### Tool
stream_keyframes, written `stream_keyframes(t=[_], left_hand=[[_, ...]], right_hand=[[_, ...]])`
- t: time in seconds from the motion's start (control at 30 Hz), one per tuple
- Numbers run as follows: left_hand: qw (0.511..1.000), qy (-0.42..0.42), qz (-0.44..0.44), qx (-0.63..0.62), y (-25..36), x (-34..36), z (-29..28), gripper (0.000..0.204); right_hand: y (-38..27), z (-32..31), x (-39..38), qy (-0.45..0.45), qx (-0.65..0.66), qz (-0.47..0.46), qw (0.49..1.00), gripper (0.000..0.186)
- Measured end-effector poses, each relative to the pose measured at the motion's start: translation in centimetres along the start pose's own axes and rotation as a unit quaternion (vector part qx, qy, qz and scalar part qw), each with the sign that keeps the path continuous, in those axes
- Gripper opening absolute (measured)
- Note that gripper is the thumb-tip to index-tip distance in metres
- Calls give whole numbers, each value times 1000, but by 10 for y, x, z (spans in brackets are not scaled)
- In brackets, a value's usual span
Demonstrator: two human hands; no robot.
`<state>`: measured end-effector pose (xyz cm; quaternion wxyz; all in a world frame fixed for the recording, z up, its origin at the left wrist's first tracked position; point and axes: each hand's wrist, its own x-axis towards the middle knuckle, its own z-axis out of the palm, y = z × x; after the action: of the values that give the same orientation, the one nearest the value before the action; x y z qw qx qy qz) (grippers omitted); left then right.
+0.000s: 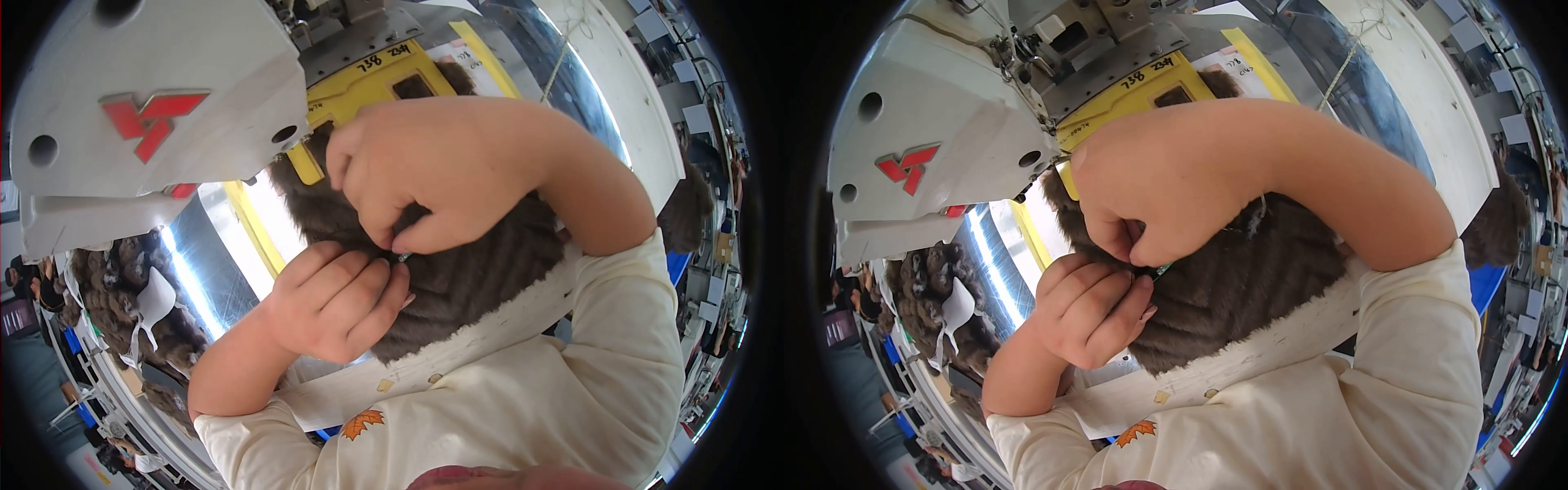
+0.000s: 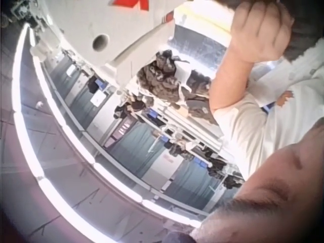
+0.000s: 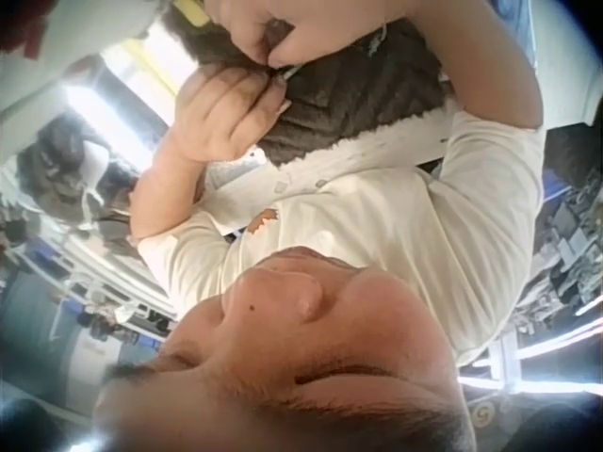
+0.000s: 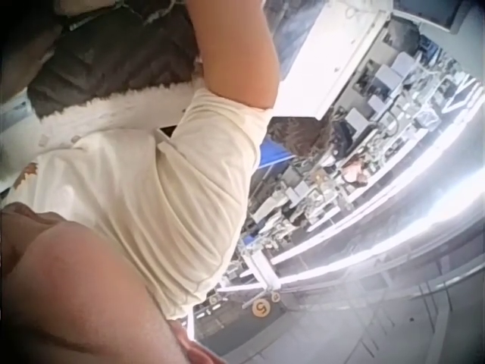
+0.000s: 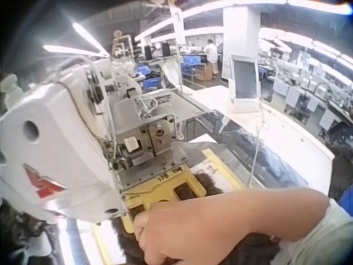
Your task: Sewing and assembling fur components using an industrial sewing machine and tweezers.
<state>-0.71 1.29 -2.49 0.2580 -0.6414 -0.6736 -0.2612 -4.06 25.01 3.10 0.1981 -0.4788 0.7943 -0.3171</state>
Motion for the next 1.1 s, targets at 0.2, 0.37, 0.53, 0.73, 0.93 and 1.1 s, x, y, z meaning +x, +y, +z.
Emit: stream_keyframes(t=[0.2, 0.37, 0.53, 0.73, 0.93, 1.1], left_hand=[[1000, 24, 11, 2, -1, 6, 3, 13], [999, -15, 28, -26, 2, 4, -4, 12], [997, -42, 51, -31, 6, 10, -6, 12], [993, -65, 42, -88, 5, 15, -2, 17], [988, -69, 40, -129, 3, 22, 3, 22], [988, -72, 39, -128, 1, 21, 4, 22]], right_hand=[[-2, -6, -6, -24, 31, -15, 999, 12], [11, -35, -24, 123, 8, 22, 992, 20], [92, -76, -106, 387, -243, 278, 845, 19], [205, -113, -261, 535, -293, 487, 625, 21], [232, -121, -314, 452, -329, 567, 605, 24], [246, -131, -311, 421, -312, 584, 620, 24]])
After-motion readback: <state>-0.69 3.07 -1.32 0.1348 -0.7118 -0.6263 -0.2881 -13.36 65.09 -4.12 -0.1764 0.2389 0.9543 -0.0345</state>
